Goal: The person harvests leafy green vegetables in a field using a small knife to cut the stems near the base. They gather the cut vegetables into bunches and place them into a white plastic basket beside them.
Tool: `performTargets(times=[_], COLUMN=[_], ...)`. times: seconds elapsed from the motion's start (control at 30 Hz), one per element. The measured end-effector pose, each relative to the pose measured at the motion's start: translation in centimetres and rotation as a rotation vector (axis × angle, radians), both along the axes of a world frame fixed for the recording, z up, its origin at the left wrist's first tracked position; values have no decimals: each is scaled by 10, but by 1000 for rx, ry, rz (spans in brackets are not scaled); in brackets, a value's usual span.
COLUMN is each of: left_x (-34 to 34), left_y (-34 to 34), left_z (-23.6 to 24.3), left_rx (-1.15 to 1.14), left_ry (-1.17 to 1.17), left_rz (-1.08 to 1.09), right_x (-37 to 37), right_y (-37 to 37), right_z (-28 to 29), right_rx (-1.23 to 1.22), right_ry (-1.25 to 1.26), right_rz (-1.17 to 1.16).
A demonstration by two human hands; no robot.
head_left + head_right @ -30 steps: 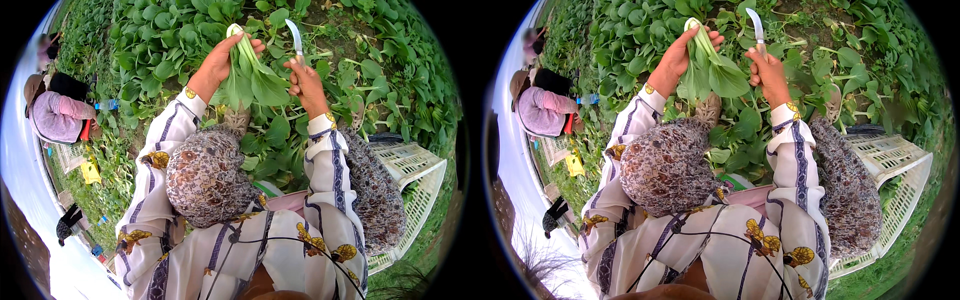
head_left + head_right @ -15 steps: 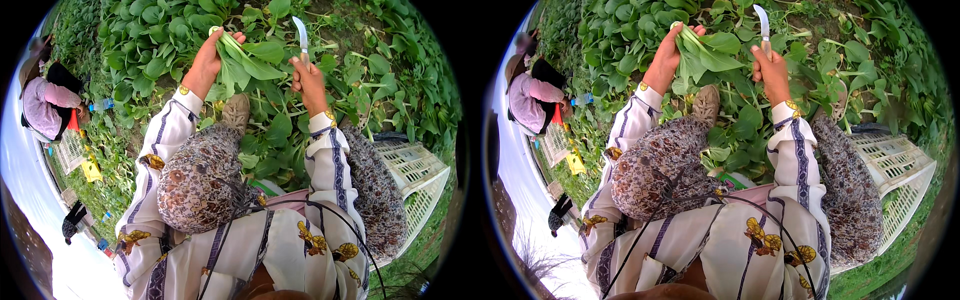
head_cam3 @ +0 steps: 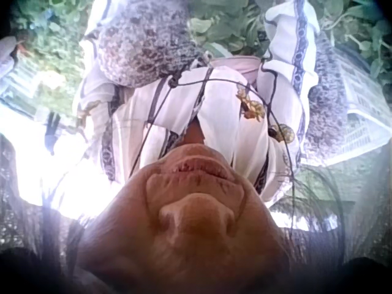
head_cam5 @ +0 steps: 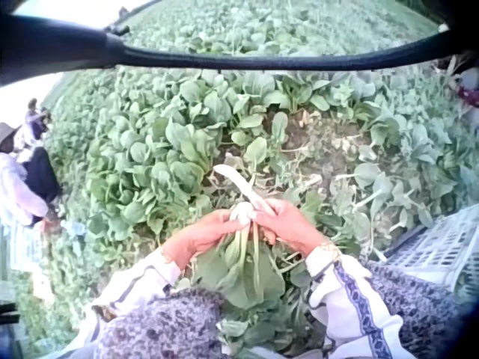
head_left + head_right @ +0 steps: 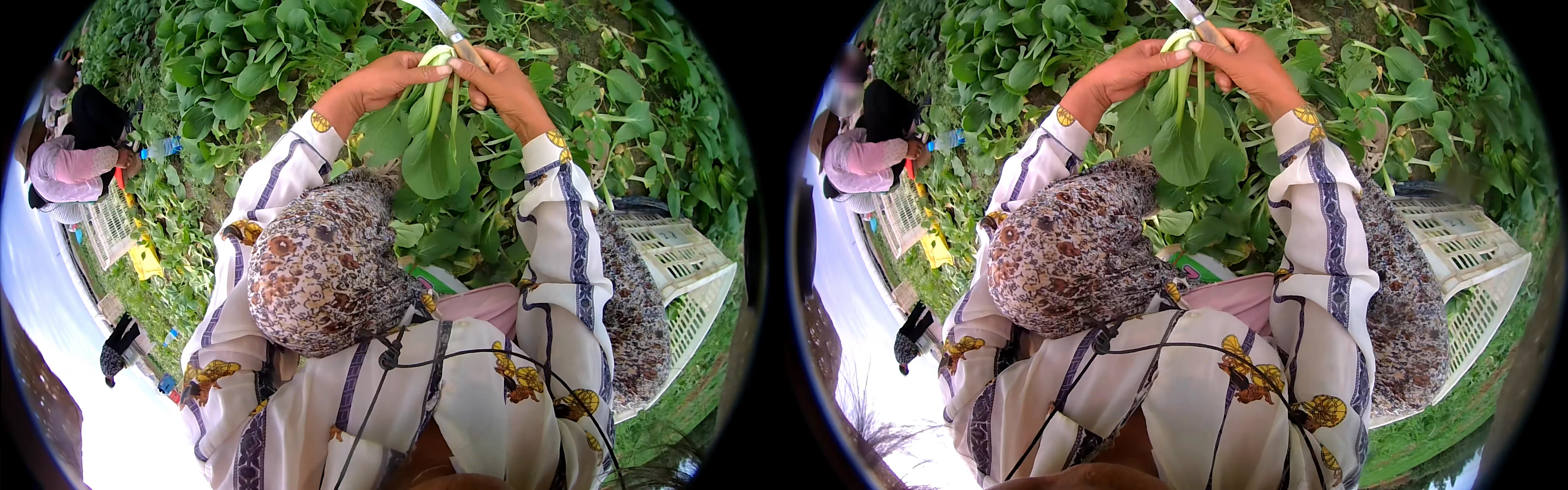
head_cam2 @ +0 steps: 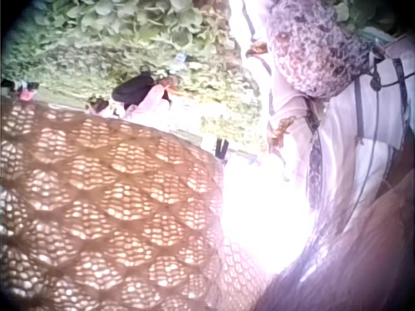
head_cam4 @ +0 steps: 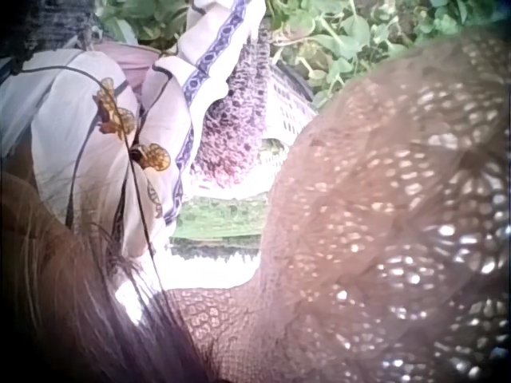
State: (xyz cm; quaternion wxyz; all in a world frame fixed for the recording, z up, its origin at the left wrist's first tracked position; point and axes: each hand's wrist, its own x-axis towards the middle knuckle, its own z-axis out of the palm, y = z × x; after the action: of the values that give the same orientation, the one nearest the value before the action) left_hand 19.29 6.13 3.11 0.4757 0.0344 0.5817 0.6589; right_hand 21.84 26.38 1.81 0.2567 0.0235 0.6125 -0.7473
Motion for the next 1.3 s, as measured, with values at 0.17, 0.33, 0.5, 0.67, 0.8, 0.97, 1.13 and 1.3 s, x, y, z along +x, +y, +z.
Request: performTargets(times=[0.17,0.33,0.5,0.67,0.8,0.97,1.13,1.3], left_x=[-2,5,11,13,9,12,11,14], left_y=[-7,-7,5,5,-2,-4,-14,-26], left_z=[-16,-28,-35,-38,-32,-28,-25,-27], left_rx=[-272,-400,-395,-183,-166,-92,-99,-270], left_ry=[267,435,606,307,145,1,94,101], left_rz=[-178,28,-77,-72,-327,-415,-465,-119], right_x=[3,3,13,15,11,15,21,20], right_y=[29,29,-19,-12,24,30,34,44], right_z=[7,-2,-30,-32,-22,-21,-26,-28], right_rx=[78,451,293,135,103,238,356,535], right_ry=[-76,145,98,-52,-65,16,103,183], right_rz=[187,-114,-319,-192,178,351,324,75])
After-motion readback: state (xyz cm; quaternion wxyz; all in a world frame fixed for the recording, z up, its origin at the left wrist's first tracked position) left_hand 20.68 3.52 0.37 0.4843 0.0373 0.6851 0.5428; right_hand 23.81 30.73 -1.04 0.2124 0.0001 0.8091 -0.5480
